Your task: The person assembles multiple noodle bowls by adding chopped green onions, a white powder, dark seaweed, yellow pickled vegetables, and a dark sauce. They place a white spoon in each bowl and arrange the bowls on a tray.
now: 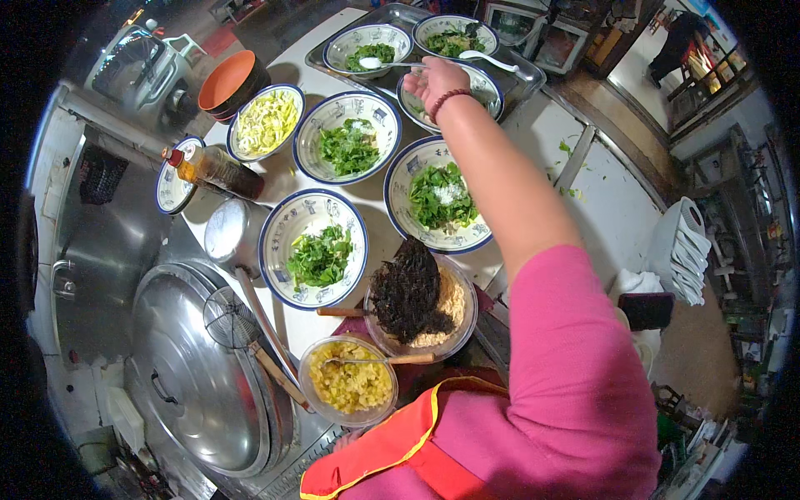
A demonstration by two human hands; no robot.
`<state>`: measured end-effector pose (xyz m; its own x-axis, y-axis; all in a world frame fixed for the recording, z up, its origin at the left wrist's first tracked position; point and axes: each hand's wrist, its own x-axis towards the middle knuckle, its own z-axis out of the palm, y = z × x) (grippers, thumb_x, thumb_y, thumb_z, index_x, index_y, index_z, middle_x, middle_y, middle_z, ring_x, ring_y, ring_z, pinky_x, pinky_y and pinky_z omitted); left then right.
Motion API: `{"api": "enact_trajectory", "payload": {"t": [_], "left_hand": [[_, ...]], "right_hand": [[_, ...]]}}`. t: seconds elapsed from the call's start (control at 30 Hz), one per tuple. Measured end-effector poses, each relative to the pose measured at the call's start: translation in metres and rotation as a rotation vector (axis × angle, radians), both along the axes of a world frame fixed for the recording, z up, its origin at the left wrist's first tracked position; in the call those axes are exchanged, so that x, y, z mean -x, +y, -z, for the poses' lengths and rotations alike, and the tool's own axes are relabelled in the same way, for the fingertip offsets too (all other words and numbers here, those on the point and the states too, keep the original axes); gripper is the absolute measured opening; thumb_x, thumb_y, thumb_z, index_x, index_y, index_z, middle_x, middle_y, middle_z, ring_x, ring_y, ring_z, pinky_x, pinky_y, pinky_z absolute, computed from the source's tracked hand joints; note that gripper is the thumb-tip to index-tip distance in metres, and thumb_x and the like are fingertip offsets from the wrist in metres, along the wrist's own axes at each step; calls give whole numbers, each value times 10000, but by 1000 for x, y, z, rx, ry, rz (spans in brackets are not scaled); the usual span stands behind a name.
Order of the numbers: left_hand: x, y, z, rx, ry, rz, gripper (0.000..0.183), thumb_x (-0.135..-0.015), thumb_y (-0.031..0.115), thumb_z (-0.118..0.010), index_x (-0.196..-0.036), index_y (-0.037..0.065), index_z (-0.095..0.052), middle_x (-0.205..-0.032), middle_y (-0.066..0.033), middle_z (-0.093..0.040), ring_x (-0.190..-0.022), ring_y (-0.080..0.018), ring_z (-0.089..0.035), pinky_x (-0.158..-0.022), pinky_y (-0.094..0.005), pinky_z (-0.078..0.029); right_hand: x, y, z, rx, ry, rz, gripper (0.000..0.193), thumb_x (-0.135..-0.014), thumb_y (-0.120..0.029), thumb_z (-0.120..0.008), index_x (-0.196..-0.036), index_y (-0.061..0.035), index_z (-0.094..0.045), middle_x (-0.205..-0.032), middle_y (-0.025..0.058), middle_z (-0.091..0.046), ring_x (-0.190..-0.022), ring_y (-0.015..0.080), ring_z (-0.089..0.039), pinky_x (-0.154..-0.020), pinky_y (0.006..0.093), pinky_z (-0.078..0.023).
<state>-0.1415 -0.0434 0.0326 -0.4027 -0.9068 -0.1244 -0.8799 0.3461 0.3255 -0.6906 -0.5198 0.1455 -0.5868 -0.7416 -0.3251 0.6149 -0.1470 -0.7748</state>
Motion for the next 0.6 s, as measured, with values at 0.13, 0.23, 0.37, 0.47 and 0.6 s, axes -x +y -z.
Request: {"api": "enact_trajectory", "payload": {"t": [0.13, 0.23, 0.37, 0.47, 0.6], "left_hand": [[-5, 2, 6, 30, 39, 4, 321, -786, 239, -614, -1068, 86, -601, -926, -99, -617, -813, -306, -590, -717, -434, -434], [-11, 5, 11, -15, 42, 19, 366, -795, 244, -623, -1122, 87, -573, -985, -117, -611, -868, -323, -590, -748, -447, -439], [-15, 6, 16, -2, 58, 34, 379, -799, 244, -624, -1139, 89, -561, -1005, -123, -608, -884, -329, -589, -757, -452, -439], [-18, 7, 19, 2, 76, 44, 389, -801, 243, -625, -1151, 89, -553, -1019, -128, -605, -896, -334, -587, -763, -456, -440], [-21, 8, 20, -34, 70, 37, 406, -807, 242, -625, -1173, 92, -536, -1049, -137, -598, -921, -343, -584, -774, -463, -440]], "right_hand": [[-11, 62, -8, 24, 170, -187, 217, -914, -132, -558, -1042, 24, -478, -880, 149, -598, -665, 236, -644, -550, 349, -575], [-20, 101, -6, -100, 244, -255, 232, -912, -138, -569, -1073, 13, -497, -890, 136, -604, -677, 220, -637, -550, 326, -562], [-28, 119, -6, -139, 224, -245, 227, -913, -152, -571, -1062, 9, -512, -875, 130, -601, -656, 216, -625, -556, 324, -553], [-28, 129, -10, -74, 148, -266, 216, -930, -163, -551, -1060, 7, -517, -894, 140, -620, -685, 218, -637, -575, 317, -559], [-24, 167, -16, -48, 110, -235, 225, -944, -161, -525, -1099, 2, -521, -965, 153, -640, -767, 214, -641, -643, 312, -561]]}}
